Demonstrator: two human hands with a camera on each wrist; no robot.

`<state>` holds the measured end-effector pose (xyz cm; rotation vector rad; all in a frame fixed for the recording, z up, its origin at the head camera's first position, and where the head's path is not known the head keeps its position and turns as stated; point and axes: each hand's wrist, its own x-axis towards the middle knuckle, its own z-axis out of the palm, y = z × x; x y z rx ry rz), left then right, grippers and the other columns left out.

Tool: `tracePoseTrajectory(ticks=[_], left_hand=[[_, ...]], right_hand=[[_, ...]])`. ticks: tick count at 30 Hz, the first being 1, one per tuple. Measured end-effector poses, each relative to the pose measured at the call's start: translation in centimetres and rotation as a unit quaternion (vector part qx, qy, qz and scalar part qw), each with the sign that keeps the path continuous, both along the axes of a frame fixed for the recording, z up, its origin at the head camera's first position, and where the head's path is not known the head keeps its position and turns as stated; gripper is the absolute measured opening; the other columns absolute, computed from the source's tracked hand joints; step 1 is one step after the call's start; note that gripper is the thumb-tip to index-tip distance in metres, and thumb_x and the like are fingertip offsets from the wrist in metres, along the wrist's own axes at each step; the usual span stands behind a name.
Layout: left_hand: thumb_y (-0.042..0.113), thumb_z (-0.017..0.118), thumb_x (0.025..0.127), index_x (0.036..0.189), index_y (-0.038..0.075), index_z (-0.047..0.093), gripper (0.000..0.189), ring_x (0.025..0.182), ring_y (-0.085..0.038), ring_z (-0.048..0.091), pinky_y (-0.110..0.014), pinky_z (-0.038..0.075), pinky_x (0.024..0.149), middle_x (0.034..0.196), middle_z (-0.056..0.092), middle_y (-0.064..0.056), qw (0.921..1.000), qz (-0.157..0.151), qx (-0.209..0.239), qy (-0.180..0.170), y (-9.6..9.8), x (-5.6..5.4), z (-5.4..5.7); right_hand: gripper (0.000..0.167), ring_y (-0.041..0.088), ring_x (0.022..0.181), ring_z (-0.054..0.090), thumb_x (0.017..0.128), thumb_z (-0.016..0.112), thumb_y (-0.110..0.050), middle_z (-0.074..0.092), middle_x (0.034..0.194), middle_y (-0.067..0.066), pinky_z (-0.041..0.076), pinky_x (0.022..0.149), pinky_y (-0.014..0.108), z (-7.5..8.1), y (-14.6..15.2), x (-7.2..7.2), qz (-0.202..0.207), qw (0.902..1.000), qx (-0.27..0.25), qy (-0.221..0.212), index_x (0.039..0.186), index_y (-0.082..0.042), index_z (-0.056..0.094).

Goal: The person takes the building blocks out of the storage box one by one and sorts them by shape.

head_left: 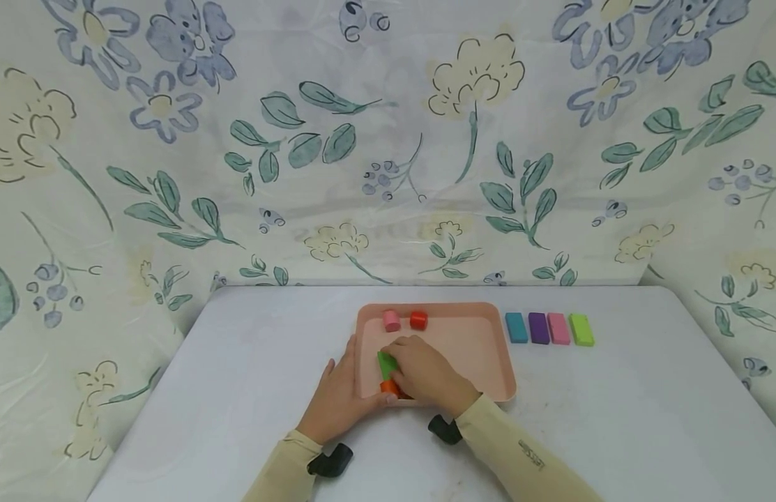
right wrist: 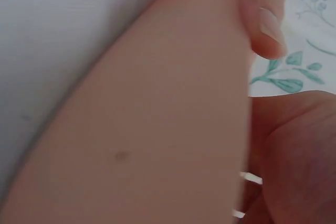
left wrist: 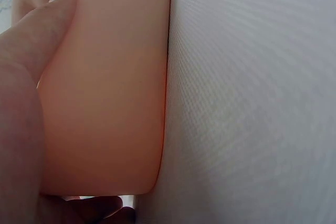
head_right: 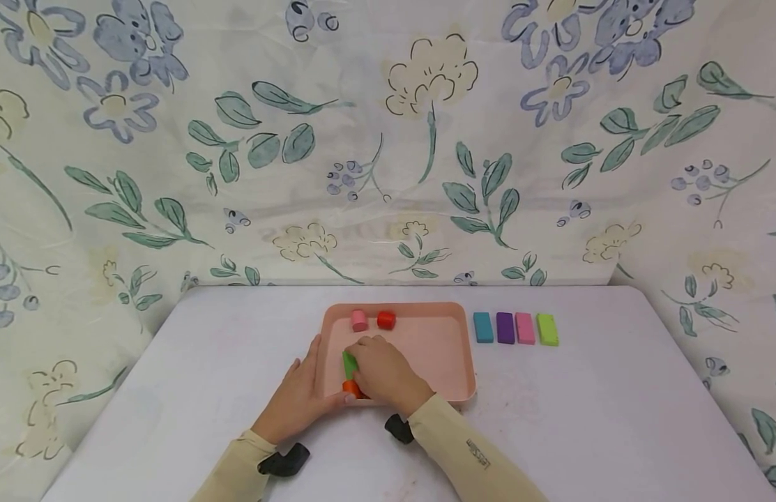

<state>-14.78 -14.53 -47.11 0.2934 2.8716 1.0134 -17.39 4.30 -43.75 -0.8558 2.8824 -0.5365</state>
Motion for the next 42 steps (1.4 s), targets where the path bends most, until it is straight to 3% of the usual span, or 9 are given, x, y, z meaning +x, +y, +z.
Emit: tracePoseTrajectory(ticks=[7, 16, 29, 42], left_hand=[[0.074, 0.073, 0.073, 0.16, 0.001, 0.011, 0.129, 0.142, -0.033, 0.041, -0.064, 0.009, 0.119, 0.163, 0.027, -0.015, 1.0, 0.004, 0.002, 0.008, 0.0, 0.1, 0.0], [0.072, 0.073, 0.075, 0.16, 0.001, 0.013, 0.126, 0.141, -0.033, 0.042, -0.064, 0.009, 0.119, 0.163, 0.027, -0.015, 1.0, 0.001, -0.001, 0.008, 0.2, 0.0, 0.0], [0.07, 0.074, 0.075, 0.16, 0.001, 0.013, 0.126, 0.142, -0.034, 0.04, -0.064, 0.009, 0.119, 0.163, 0.027, -0.015, 1.0, 0.005, 0.002, 0.004, 0.2, 0.1, 0.2], [0.071, 0.074, 0.074, 0.16, 0.001, 0.013, 0.127, 0.142, -0.034, 0.041, -0.065, 0.008, 0.119, 0.162, 0.029, -0.016, 1.0, 0.004, 0.002, 0.003, 0.1, 0.3, 0.3]], right_hand=[[0.043, 0.017, 0.097, 0.054, 0.092, 0.072, -0.018, 0.065, 0.119, 0.005, 0.054, 0.093, 0.029, 0.6, -0.6, -0.8, -0.015, 0.9996, 0.019, -0.015, 0.132, -0.005, 0.064], [0.058, 0.018, 0.101, 0.053, 0.086, 0.08, -0.026, 0.059, 0.121, 0.006, 0.057, 0.088, 0.032, 0.5, -1.0, -1.8, -0.057, 0.9973, 0.013, -0.045, 0.137, -0.007, 0.059], [0.066, 0.018, 0.096, 0.055, 0.083, 0.084, -0.03, 0.06, 0.112, 0.007, 0.057, 0.09, 0.033, -0.1, -1.8, -2.3, -0.084, 0.9946, 0.023, -0.057, 0.136, -0.004, 0.057], [0.068, 0.022, 0.105, 0.054, 0.085, 0.082, -0.03, 0.059, 0.127, 0.009, 0.055, 0.094, 0.036, -0.4, -1.5, -2.2, -0.086, 0.9947, 0.0, -0.056, 0.14, -0.003, 0.055]])
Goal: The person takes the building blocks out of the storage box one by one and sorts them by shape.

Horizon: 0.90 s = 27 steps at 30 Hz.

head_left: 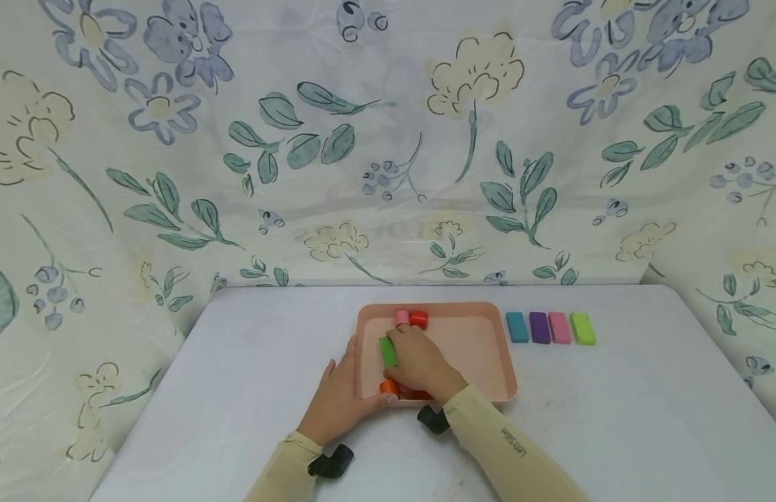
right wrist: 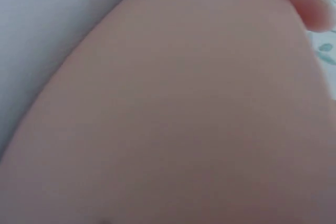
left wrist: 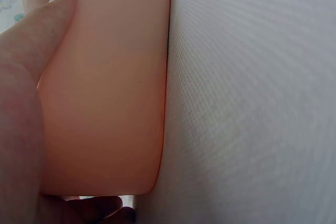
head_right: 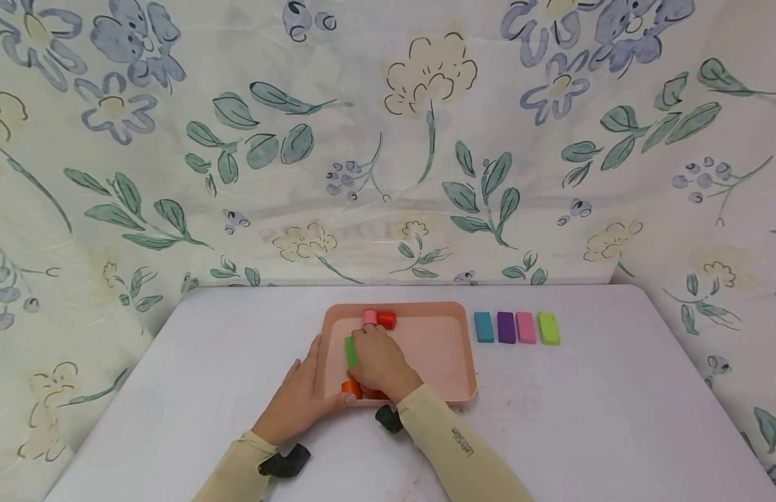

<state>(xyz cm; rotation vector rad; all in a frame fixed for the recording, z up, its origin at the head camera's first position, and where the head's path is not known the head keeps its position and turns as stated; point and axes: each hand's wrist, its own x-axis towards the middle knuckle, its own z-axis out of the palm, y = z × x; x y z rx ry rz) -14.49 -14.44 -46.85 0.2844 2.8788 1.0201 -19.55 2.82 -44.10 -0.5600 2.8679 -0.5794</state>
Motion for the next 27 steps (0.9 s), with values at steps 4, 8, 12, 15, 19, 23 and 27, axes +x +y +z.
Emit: tracePoseTrajectory(ticks=[4, 8, 12, 15, 19, 23, 27], left_hand=[[0.071, 0.074, 0.074, 0.16, 0.001, 0.013, 0.127, 0.142, -0.034, 0.041, -0.065, 0.008, 0.119, 0.162, 0.03, -0.015, 1.0, 0.001, -0.002, -0.001, 0.0, -0.1, -0.1], [0.071, 0.073, 0.075, 0.16, 0.002, 0.012, 0.126, 0.141, -0.033, 0.042, -0.065, 0.009, 0.119, 0.162, 0.03, -0.014, 1.0, 0.0, -0.003, 0.002, 0.0, -0.1, -0.2], [0.071, 0.073, 0.074, 0.16, 0.002, 0.012, 0.126, 0.141, -0.033, 0.042, -0.066, 0.009, 0.118, 0.162, 0.031, -0.015, 1.0, -0.002, 0.001, 0.007, 0.0, -0.1, -0.3], [0.072, 0.073, 0.075, 0.16, 0.002, 0.012, 0.126, 0.141, -0.033, 0.042, -0.066, 0.009, 0.118, 0.161, 0.032, -0.015, 0.9999, -0.004, 0.003, 0.009, 0.0, -0.1, -0.3], [0.071, 0.073, 0.076, 0.161, 0.003, 0.012, 0.125, 0.141, -0.033, 0.043, -0.066, 0.01, 0.118, 0.161, 0.032, -0.015, 0.9999, -0.006, 0.004, 0.009, -0.1, -0.1, -0.3], [0.071, 0.073, 0.076, 0.161, 0.003, 0.012, 0.125, 0.14, -0.033, 0.043, -0.067, 0.01, 0.118, 0.161, 0.033, -0.015, 0.9999, -0.007, 0.002, 0.011, 0.0, -0.1, -0.3], [0.071, 0.072, 0.076, 0.16, 0.002, 0.012, 0.125, 0.14, -0.033, 0.043, -0.066, 0.011, 0.118, 0.16, 0.034, -0.016, 0.9999, -0.007, 0.0, 0.015, 0.0, -0.1, -0.3]], right_hand=[[0.068, 0.023, 0.108, 0.054, 0.085, 0.08, -0.029, 0.058, 0.132, 0.011, 0.055, 0.094, 0.036, 0.2, 0.4, 0.2, 0.002, 0.9998, -0.016, 0.008, 0.142, -0.003, 0.053], [0.068, 0.022, 0.108, 0.054, 0.086, 0.08, -0.027, 0.057, 0.133, 0.012, 0.055, 0.094, 0.036, 0.7, 0.9, 0.6, 0.009, 0.9994, -0.031, 0.015, 0.142, -0.001, 0.053], [0.069, 0.022, 0.107, 0.054, 0.086, 0.08, -0.027, 0.056, 0.134, 0.012, 0.055, 0.093, 0.035, 1.0, 1.5, 1.0, 0.001, 0.9989, -0.044, 0.013, 0.144, -0.003, 0.051], [0.07, 0.022, 0.108, 0.054, 0.086, 0.08, -0.027, 0.056, 0.134, 0.011, 0.056, 0.092, 0.036, 1.2, 1.9, 1.2, -0.009, 0.9983, -0.057, 0.011, 0.144, -0.004, 0.051], [0.07, 0.022, 0.108, 0.054, 0.085, 0.081, -0.025, 0.056, 0.131, 0.01, 0.057, 0.091, 0.037, 1.2, 2.5, 1.5, -0.018, 0.997, -0.075, 0.013, 0.144, -0.005, 0.051], [0.072, 0.022, 0.112, 0.054, 0.084, 0.082, -0.025, 0.055, 0.132, 0.009, 0.058, 0.09, 0.038, 1.3, 3.0, 1.7, -0.024, 0.9961, -0.084, 0.012, 0.146, -0.006, 0.049], [0.072, 0.023, 0.117, 0.053, 0.085, 0.081, -0.026, 0.053, 0.138, 0.01, 0.057, 0.092, 0.038, 1.4, 3.5, 1.9, -0.027, 0.9959, -0.084, 0.021, 0.147, -0.008, 0.049]])
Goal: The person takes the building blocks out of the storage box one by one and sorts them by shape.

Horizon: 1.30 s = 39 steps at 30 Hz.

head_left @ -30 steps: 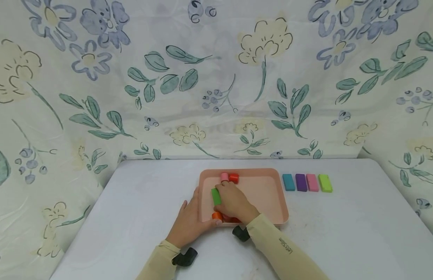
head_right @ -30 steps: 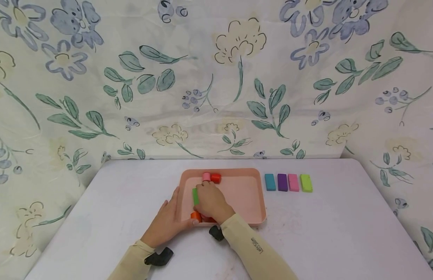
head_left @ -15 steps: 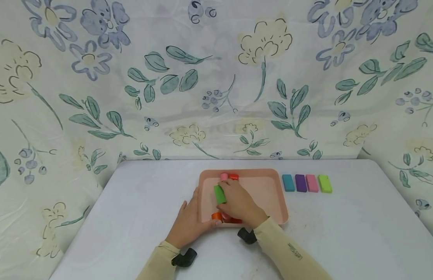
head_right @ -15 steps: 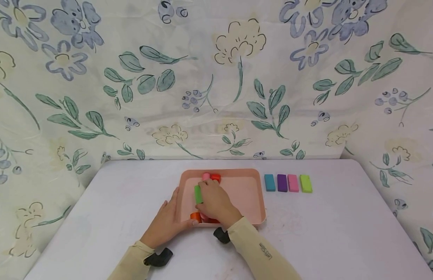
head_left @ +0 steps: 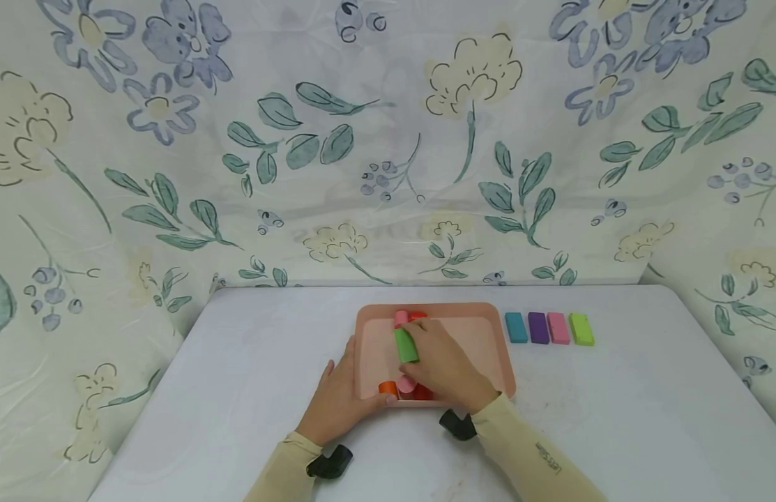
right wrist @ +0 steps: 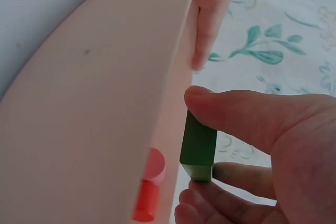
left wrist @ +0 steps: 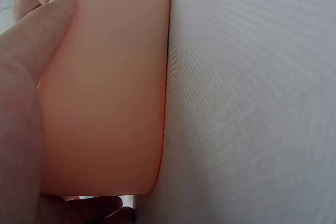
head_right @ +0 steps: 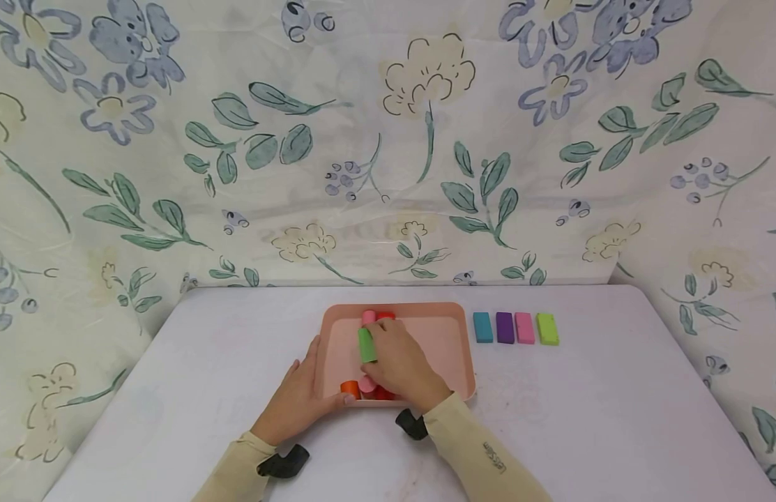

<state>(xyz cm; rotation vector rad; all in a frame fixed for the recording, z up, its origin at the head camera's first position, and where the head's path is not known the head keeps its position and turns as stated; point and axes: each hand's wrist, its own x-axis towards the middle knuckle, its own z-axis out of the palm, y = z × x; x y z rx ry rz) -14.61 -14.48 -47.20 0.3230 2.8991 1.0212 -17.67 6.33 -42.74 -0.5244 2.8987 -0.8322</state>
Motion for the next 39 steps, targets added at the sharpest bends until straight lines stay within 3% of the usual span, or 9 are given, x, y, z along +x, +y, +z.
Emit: tracePoseTrajectory(ticks=[23, 32, 39], left_hand=[[0.071, 0.07, 0.077, 0.16, 0.002, 0.011, 0.124, 0.139, -0.033, 0.044, -0.068, 0.014, 0.117, 0.159, 0.036, -0.016, 1.0, -0.005, -0.004, 0.006, 0.0, 0.0, 0.1], [0.071, 0.07, 0.077, 0.16, 0.002, 0.011, 0.123, 0.141, -0.033, 0.041, -0.068, 0.013, 0.117, 0.16, 0.034, -0.015, 1.0, -0.006, -0.003, 0.003, 0.0, 0.0, 0.3], [0.071, 0.071, 0.076, 0.161, 0.003, 0.01, 0.124, 0.14, -0.033, 0.043, -0.067, 0.012, 0.118, 0.161, 0.034, -0.014, 1.0, -0.004, -0.004, 0.0, 0.1, -0.1, 0.1]], right_hand=[[0.071, 0.026, 0.127, 0.051, 0.084, 0.082, -0.026, 0.051, 0.144, 0.009, 0.053, 0.098, 0.041, 0.4, 2.9, 1.0, -0.03, 0.9986, 0.027, 0.036, 0.145, -0.007, 0.051], [0.072, 0.027, 0.128, 0.048, 0.083, 0.083, -0.025, 0.052, 0.143, 0.01, 0.05, 0.102, 0.042, 0.7, 5.1, 1.1, -0.026, 0.9965, 0.039, 0.069, 0.145, -0.005, 0.051], [0.075, 0.028, 0.132, 0.046, 0.083, 0.083, -0.019, 0.048, 0.146, 0.013, 0.045, 0.108, 0.043, 0.9, 6.0, 1.1, -0.014, 0.9981, 0.012, 0.058, 0.147, -0.001, 0.047]])
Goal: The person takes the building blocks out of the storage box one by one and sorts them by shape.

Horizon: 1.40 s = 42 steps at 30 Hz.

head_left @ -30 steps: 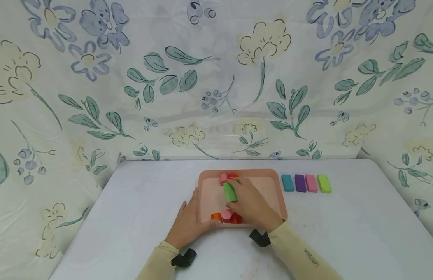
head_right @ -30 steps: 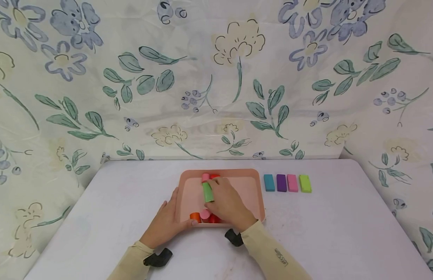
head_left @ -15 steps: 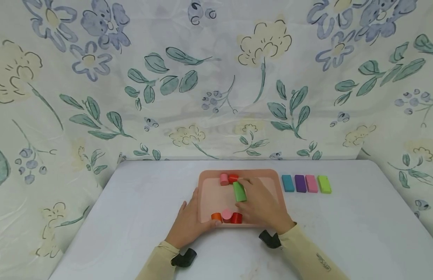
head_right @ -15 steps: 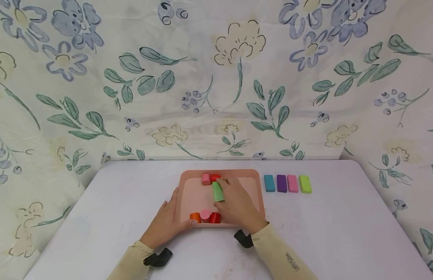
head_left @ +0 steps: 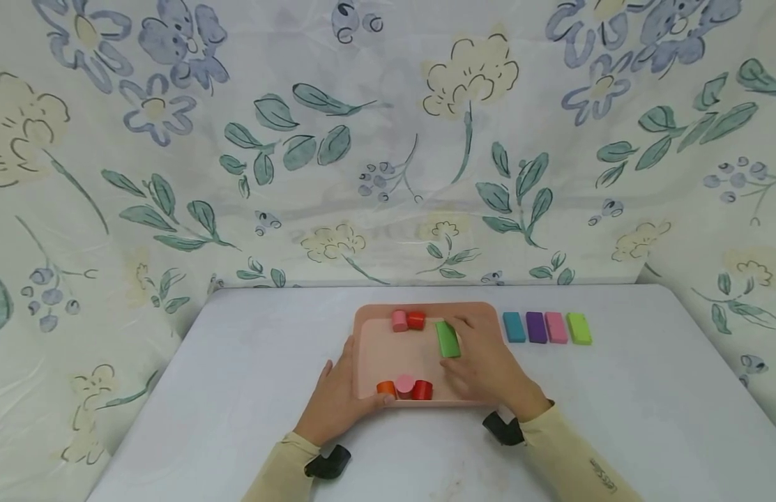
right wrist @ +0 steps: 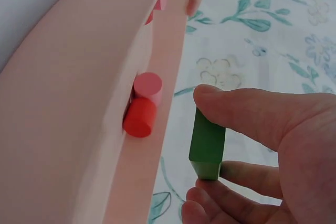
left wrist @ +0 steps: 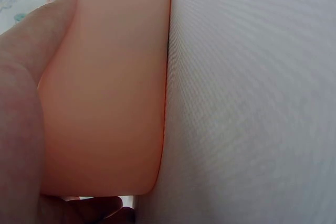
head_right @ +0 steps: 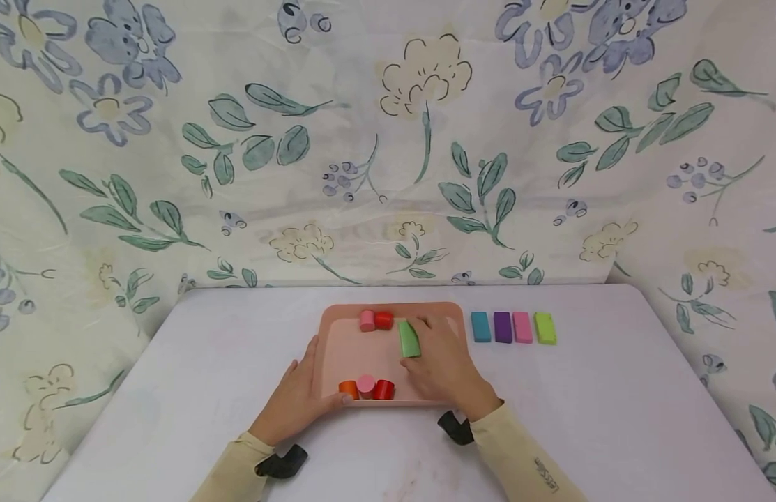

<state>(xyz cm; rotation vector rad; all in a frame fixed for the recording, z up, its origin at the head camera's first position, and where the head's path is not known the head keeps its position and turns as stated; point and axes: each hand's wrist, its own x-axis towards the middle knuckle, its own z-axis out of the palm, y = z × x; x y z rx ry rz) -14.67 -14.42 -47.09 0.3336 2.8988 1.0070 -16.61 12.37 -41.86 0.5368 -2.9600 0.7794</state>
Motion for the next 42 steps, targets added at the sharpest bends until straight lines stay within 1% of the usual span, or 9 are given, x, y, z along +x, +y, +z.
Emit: tracePoseTrajectory(ticks=[7, 14, 20, 22, 25, 29, 33, 38, 42], left_hand=[[0.072, 0.072, 0.075, 0.161, 0.004, 0.011, 0.125, 0.14, -0.032, 0.043, -0.066, 0.01, 0.118, 0.161, 0.034, -0.013, 0.9999, 0.006, 0.007, -0.004, 0.1, -0.1, 0.0], [0.073, 0.072, 0.074, 0.161, 0.004, 0.012, 0.125, 0.141, -0.032, 0.042, -0.067, 0.009, 0.118, 0.161, 0.033, -0.012, 0.9999, 0.007, 0.007, -0.009, 0.1, -0.1, 0.1], [0.072, 0.072, 0.075, 0.161, 0.004, 0.012, 0.125, 0.141, -0.032, 0.042, -0.066, 0.009, 0.119, 0.161, 0.033, -0.012, 0.9999, 0.007, 0.009, -0.011, 0.0, 0.0, 0.0], [0.072, 0.072, 0.075, 0.161, 0.004, 0.011, 0.125, 0.141, -0.031, 0.041, -0.066, 0.008, 0.118, 0.162, 0.032, -0.012, 0.9999, 0.005, 0.01, -0.012, 0.0, 0.0, 0.1], [0.072, 0.072, 0.075, 0.161, 0.004, 0.01, 0.126, 0.141, -0.032, 0.041, -0.065, 0.008, 0.119, 0.162, 0.032, -0.012, 0.9999, 0.003, 0.008, -0.012, 0.0, 0.0, 0.1], [0.071, 0.072, 0.075, 0.161, 0.004, 0.01, 0.125, 0.141, -0.031, 0.041, -0.066, 0.008, 0.118, 0.162, 0.032, -0.012, 0.9999, 0.002, 0.009, -0.012, 0.0, 0.0, 0.1], [0.07, 0.073, 0.075, 0.161, 0.005, 0.01, 0.125, 0.142, -0.031, 0.04, -0.067, 0.008, 0.118, 0.162, 0.032, -0.011, 0.9998, 0.001, 0.013, -0.015, 0.1, 0.0, 0.2], [0.071, 0.072, 0.075, 0.161, 0.004, 0.01, 0.126, 0.142, -0.032, 0.04, -0.066, 0.007, 0.118, 0.162, 0.032, -0.012, 0.9998, 0.002, 0.009, -0.017, 0.1, 0.0, 0.1], [0.072, 0.072, 0.075, 0.161, 0.003, 0.009, 0.127, 0.141, -0.032, 0.041, -0.065, 0.007, 0.119, 0.162, 0.033, -0.012, 0.9999, 0.003, 0.007, -0.016, 0.0, 0.0, 0.1]], right_hand=[[0.078, 0.029, 0.126, 0.055, 0.084, 0.083, -0.023, 0.05, 0.146, 0.015, 0.048, 0.104, 0.045, 0.1, 0.9, 0.3, -0.033, 0.9992, 0.01, -0.02, 0.148, -0.001, 0.046], [0.077, 0.034, 0.128, 0.051, 0.084, 0.083, -0.024, 0.048, 0.146, 0.017, 0.046, 0.105, 0.049, 0.1, 2.0, 0.5, -0.045, 0.9988, 0.013, -0.015, 0.146, 0.002, 0.047], [0.078, 0.039, 0.132, 0.047, 0.084, 0.083, -0.025, 0.046, 0.149, 0.02, 0.046, 0.105, 0.052, 0.1, 3.0, 0.3, -0.06, 0.9976, 0.023, -0.025, 0.147, 0.002, 0.046], [0.077, 0.04, 0.132, 0.048, 0.085, 0.082, -0.025, 0.047, 0.148, 0.022, 0.046, 0.105, 0.053, 0.2, 3.4, 0.2, -0.065, 0.9971, 0.029, -0.027, 0.147, 0.003, 0.045], [0.075, 0.041, 0.13, 0.05, 0.084, 0.082, -0.025, 0.051, 0.142, 0.025, 0.046, 0.104, 0.054, 0.2, 4.2, 0.1, -0.069, 0.997, 0.032, -0.017, 0.144, 0.003, 0.048], [0.071, 0.042, 0.127, 0.051, 0.084, 0.082, -0.022, 0.054, 0.138, 0.027, 0.046, 0.104, 0.054, 0.2, 5.4, 0.5, -0.063, 0.998, 0.008, 0.009, 0.141, 0.006, 0.051], [0.069, 0.044, 0.128, 0.049, 0.085, 0.081, -0.018, 0.051, 0.139, 0.028, 0.045, 0.103, 0.056, 0.1, 6.4, 0.9, -0.065, 0.9976, -0.024, 0.008, 0.141, 0.008, 0.05], [0.068, 0.045, 0.129, 0.047, 0.086, 0.079, -0.017, 0.048, 0.14, 0.029, 0.045, 0.103, 0.058, 0.1, 7.4, 0.8, -0.064, 0.9975, -0.028, 0.008, 0.142, 0.008, 0.048], [0.069, 0.045, 0.13, 0.047, 0.088, 0.078, -0.018, 0.045, 0.143, 0.029, 0.044, 0.104, 0.058, 0.2, 8.2, 0.7, -0.068, 0.9972, -0.029, -0.001, 0.144, 0.007, 0.046]])
